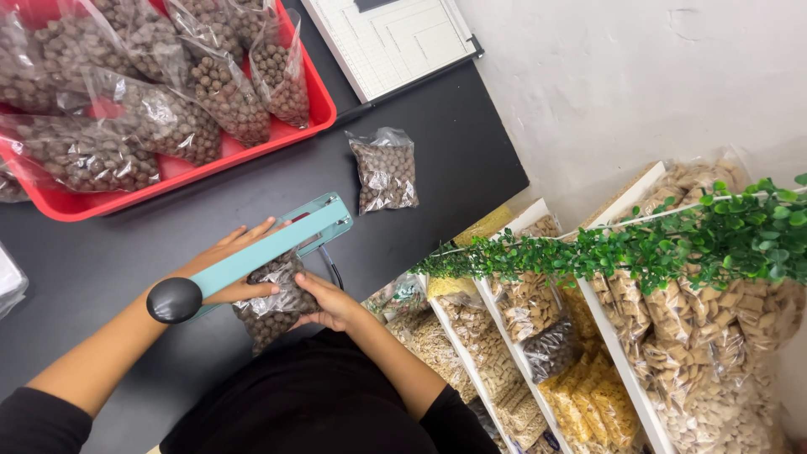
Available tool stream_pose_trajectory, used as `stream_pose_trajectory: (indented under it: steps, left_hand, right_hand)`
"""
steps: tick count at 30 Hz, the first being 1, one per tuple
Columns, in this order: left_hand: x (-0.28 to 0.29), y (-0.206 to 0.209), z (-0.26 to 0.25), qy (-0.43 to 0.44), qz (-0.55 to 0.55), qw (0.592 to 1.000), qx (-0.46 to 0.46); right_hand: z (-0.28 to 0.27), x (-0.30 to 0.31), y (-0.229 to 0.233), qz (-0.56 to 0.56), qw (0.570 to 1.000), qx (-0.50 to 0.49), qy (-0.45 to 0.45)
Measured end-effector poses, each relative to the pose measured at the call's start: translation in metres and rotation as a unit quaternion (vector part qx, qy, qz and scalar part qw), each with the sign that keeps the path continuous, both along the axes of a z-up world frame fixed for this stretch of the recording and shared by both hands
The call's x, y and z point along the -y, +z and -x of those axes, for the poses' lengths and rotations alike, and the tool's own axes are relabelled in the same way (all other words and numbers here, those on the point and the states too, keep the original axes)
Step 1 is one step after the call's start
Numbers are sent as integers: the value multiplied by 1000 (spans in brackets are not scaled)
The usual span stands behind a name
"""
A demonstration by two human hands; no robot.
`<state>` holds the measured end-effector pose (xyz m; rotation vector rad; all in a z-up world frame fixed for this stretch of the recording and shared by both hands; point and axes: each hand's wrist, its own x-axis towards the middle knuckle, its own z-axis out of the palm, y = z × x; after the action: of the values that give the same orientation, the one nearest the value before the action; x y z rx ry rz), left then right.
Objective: Sealing plastic bags of snacks using a heat sealer
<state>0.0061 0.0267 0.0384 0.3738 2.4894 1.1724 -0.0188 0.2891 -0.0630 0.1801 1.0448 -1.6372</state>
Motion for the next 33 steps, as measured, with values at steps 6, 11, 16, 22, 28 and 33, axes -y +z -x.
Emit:
stream_pose_trajectory:
  steps: [6,11,16,22,28,33]
  left_hand:
    - [7,-4,7,-4,-13,999,39]
    - [18,-37,12,7,4,999,48]
    - [38,-65,10,7,-21,999,49]
    - [12,-1,-10,6,58,998,-33]
    - [3,-2,0,31,-19,999,22]
    - [1,-8,-1,52,7,998,-42]
  right_hand:
    - [0,0,8,-3,1000,1,0]
    - [0,1,9,-3,1000,-3,0]
    - [3,-2,6,-2,1000,-2,1]
    - [6,-3,4,-15,1000,6,-12]
    - [4,0,10,-14,1000,6,-15]
    - [2,-2,4,-12,1000,4,-11]
